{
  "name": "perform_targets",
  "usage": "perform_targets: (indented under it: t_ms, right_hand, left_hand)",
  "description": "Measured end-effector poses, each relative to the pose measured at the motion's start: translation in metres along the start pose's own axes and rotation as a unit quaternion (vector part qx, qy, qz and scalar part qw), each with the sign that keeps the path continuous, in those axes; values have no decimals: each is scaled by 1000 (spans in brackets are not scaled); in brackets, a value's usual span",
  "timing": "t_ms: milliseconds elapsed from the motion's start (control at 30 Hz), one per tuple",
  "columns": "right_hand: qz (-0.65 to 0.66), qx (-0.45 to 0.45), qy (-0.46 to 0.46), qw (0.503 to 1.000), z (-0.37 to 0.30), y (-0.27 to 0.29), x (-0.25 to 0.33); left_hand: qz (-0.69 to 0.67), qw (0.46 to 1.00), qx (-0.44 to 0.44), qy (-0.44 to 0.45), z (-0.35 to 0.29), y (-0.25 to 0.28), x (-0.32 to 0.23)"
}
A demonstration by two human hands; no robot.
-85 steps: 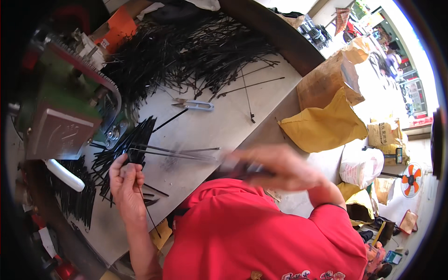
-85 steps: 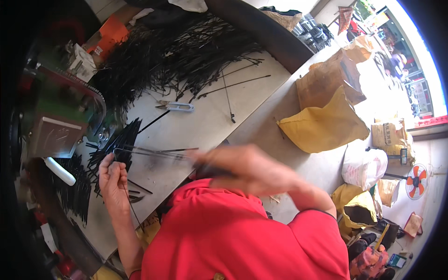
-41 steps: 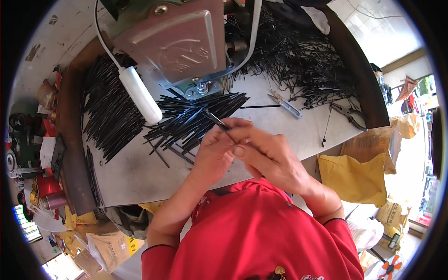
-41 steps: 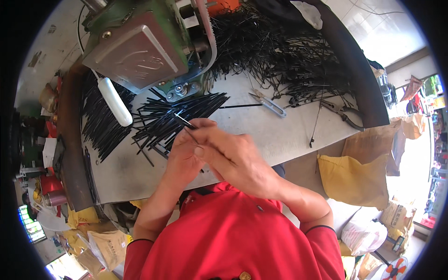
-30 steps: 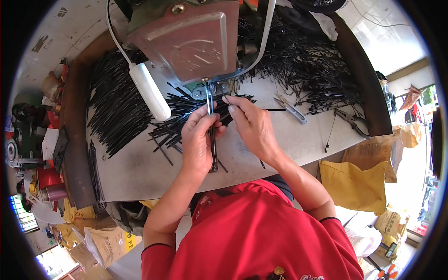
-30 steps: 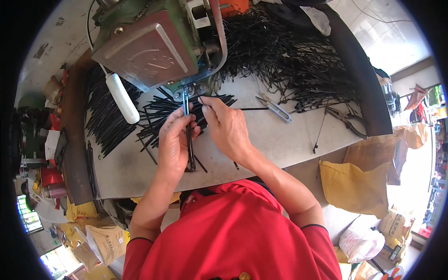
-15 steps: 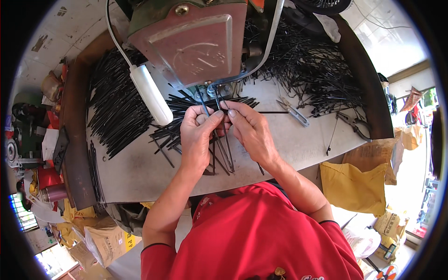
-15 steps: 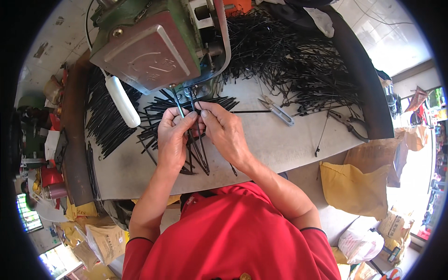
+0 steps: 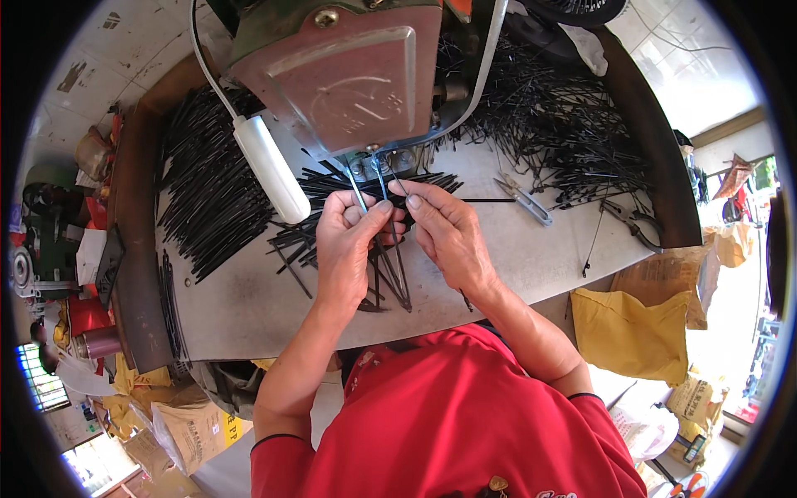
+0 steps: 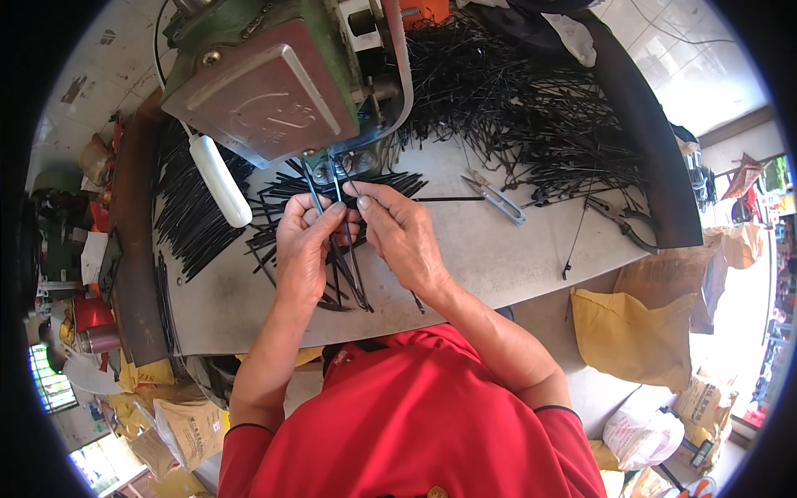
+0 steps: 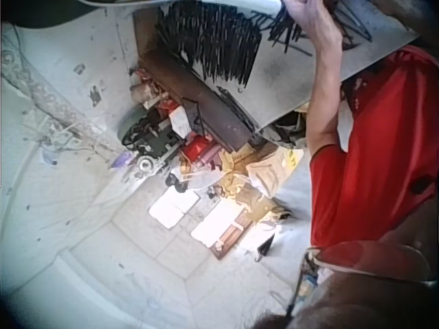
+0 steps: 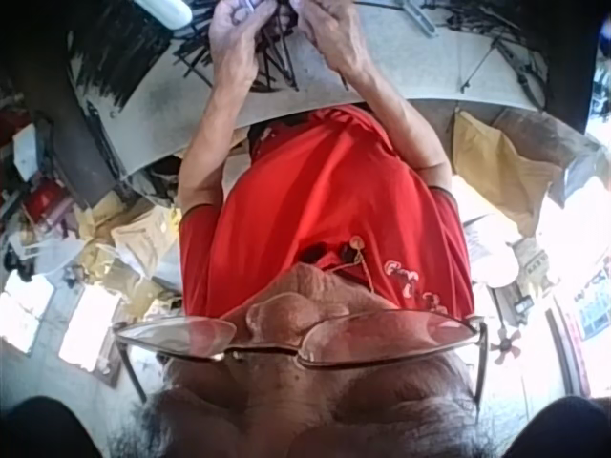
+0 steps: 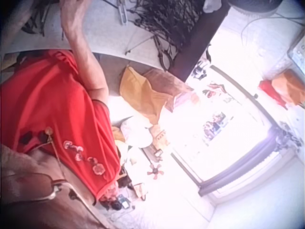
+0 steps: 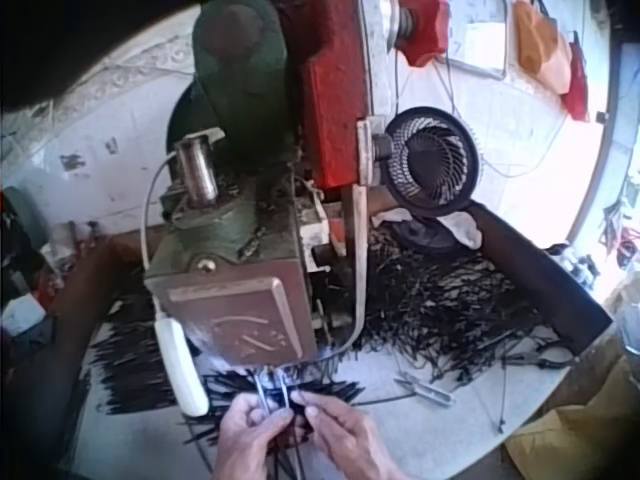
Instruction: The person repeatedly picks up thin black metal rods from a pile on a workbench and bends them into a U-shape using a manual bending machine. The person then places the bent rods into a separate pile on the table. The process is repetitive and involves handling the rods one by one.
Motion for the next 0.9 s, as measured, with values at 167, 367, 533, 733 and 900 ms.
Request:
perform_targets:
  t_ms: [167, 367, 533, 733, 900]
  right_hand:
    - [5, 13, 0, 1000, 3, 0, -3]
    - [14, 20, 6, 1000, 4, 1, -5]
    - [25, 10, -5, 1000, 7, -1, -10]
    - [49, 5, -8, 999, 5, -1, -11]
    - [10, -28, 6, 1000, 3, -5, -14]
  left_hand:
    - [-9, 1000, 18, -6, 3, -4, -1]
    - [-21, 999, -2, -26, 1, -7, -1]
    - [-7, 999, -17, -41, 4, -5, 0]
    - [-48, 997, -33, -48, 4, -8, 3]
    - [-52, 997, -47, -32, 4, 0, 7]
Point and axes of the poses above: each hand's wrist, its own z-axis towards the middle knuckle, its own y-axis out of the back of the hand, x = y × z, the point moved 8 cm from there along z, towards the middle knuckle, and after that the axes turned 8 degrees about -y, right-handed, at the moved point
